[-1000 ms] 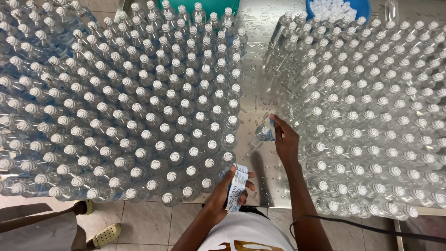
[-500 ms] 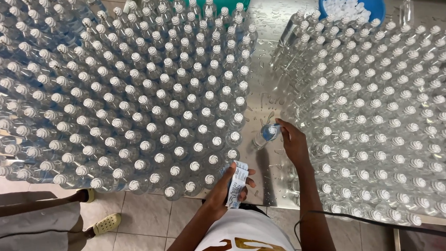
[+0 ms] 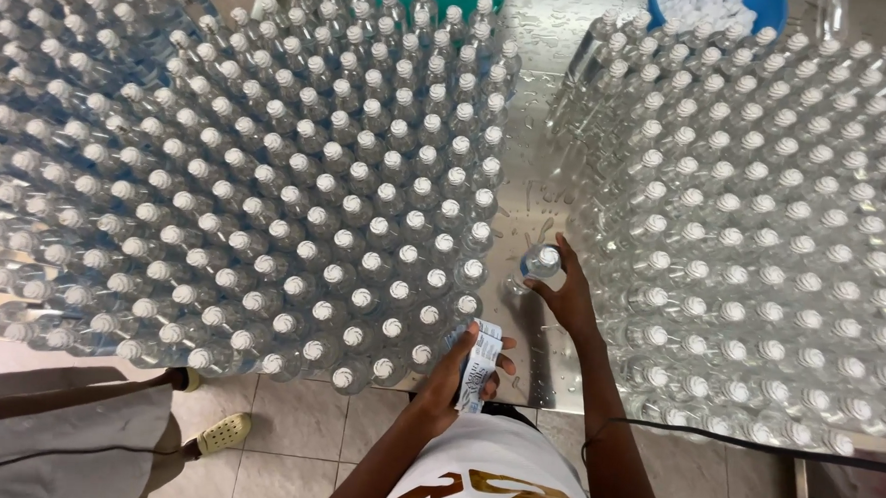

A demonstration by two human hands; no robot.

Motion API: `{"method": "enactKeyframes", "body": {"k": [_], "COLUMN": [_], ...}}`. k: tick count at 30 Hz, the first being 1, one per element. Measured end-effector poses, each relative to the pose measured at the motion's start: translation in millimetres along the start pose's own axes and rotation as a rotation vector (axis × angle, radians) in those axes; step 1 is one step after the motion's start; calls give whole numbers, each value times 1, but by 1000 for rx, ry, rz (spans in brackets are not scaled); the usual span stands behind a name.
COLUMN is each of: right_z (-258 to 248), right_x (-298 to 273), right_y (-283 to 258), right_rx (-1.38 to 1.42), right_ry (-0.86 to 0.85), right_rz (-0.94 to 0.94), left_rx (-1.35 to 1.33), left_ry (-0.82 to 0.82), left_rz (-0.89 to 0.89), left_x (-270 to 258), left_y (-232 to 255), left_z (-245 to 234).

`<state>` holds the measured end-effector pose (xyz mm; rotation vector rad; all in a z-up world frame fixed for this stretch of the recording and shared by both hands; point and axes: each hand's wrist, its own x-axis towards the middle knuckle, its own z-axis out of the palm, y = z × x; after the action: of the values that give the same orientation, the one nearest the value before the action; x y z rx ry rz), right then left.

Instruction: The person stands at a table filled with plastic water bottles and applies labels to them one by one. They pick up a bottle, apply a label from a sheet held in their left hand, and place the labeled bottle back onto the table.

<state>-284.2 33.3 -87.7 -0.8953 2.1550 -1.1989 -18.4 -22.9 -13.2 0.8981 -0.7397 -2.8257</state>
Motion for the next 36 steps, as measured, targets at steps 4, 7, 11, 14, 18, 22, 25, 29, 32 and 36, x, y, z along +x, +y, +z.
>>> {"method": "enactKeyframes", "body": {"k": [4, 7, 11, 14, 18, 22, 25, 29, 32, 36], "right_z": [23, 40, 51, 55, 56, 49, 37, 19, 25, 27], "right_x": [2, 8, 8, 10, 6, 2, 1, 16, 73, 183], "right_y": [26, 51, 64, 71, 63, 59, 38, 2, 19, 34], "right_rx": [38, 31, 119, 170, 280, 187, 54, 26, 26, 46], "right_ry": [16, 66, 101, 81, 64, 58, 155, 121, 214, 288], "right_rz": [28, -23, 100, 149, 129, 152, -221, -36, -67, -127], "left_rx": [-8, 0, -29, -25, -17, -24, -49, -12, -50, -185], "left_ry": [35, 32, 42, 57, 59, 80, 59, 54, 38, 65], "left_rz": [9, 10, 8, 2, -8, -7, 46, 18, 19, 28], "left_x": [-9, -9, -11, -10, -9, -9, -9, -9, -7, 1], "left_y": [7, 7, 9, 11, 12, 12, 11, 20, 28, 24], "left_z": [0, -3, -4, -4, -4, -2, -5, 7, 14, 11]}}
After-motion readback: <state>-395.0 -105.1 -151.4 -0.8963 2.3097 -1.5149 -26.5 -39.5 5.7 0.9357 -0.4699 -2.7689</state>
